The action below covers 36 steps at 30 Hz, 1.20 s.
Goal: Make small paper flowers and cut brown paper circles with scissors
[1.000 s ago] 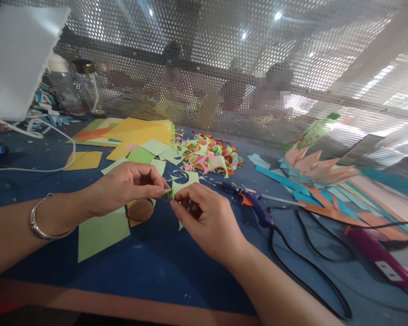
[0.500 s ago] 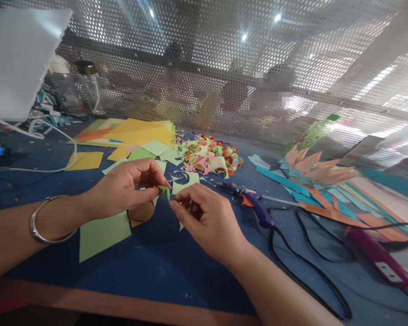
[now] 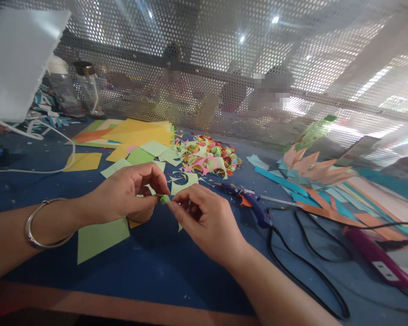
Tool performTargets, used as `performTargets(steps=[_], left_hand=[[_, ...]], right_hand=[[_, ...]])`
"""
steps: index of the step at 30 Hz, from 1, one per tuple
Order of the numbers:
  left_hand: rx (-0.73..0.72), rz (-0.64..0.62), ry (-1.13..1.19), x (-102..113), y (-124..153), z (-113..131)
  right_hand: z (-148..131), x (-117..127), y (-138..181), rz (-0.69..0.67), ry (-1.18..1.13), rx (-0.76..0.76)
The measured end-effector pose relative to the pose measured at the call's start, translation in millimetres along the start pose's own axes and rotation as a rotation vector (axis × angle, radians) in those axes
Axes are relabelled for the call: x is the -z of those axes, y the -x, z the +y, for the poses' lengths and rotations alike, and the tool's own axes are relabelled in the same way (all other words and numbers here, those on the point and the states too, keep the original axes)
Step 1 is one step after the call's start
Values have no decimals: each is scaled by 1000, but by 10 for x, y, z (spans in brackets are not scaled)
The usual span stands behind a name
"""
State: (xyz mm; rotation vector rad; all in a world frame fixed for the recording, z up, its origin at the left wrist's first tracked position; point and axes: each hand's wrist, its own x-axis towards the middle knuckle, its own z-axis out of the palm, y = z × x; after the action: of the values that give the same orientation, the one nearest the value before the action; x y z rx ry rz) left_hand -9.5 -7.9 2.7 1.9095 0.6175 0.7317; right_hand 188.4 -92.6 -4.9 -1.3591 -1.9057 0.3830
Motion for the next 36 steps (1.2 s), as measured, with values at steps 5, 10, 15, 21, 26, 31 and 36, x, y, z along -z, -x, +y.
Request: performTargets(steps=[5,10,15,21,26,31,36], left_hand=[[-14,21,-80,-7,22,34],[1,9,-153,-37,55,102],[-33,16,-216,-74,97,167],[-59,33,-200,-85,103,216],[-103,51,-240,-74,98,184],[-174,42,-275,-80,118,171],[-113,33,-159,-88,85,122]], right_hand=[[0,-4,-12,0,-10,-2],[-1,-5,-17,-7,17,16],[5,-13,-3,-10,33,20],[-9,-3,4,-19,14,10],[-15,6,-10,-25,23,9],[-13,4,-12,-22,46,20],[2,-2,-11,-32,32,5]])
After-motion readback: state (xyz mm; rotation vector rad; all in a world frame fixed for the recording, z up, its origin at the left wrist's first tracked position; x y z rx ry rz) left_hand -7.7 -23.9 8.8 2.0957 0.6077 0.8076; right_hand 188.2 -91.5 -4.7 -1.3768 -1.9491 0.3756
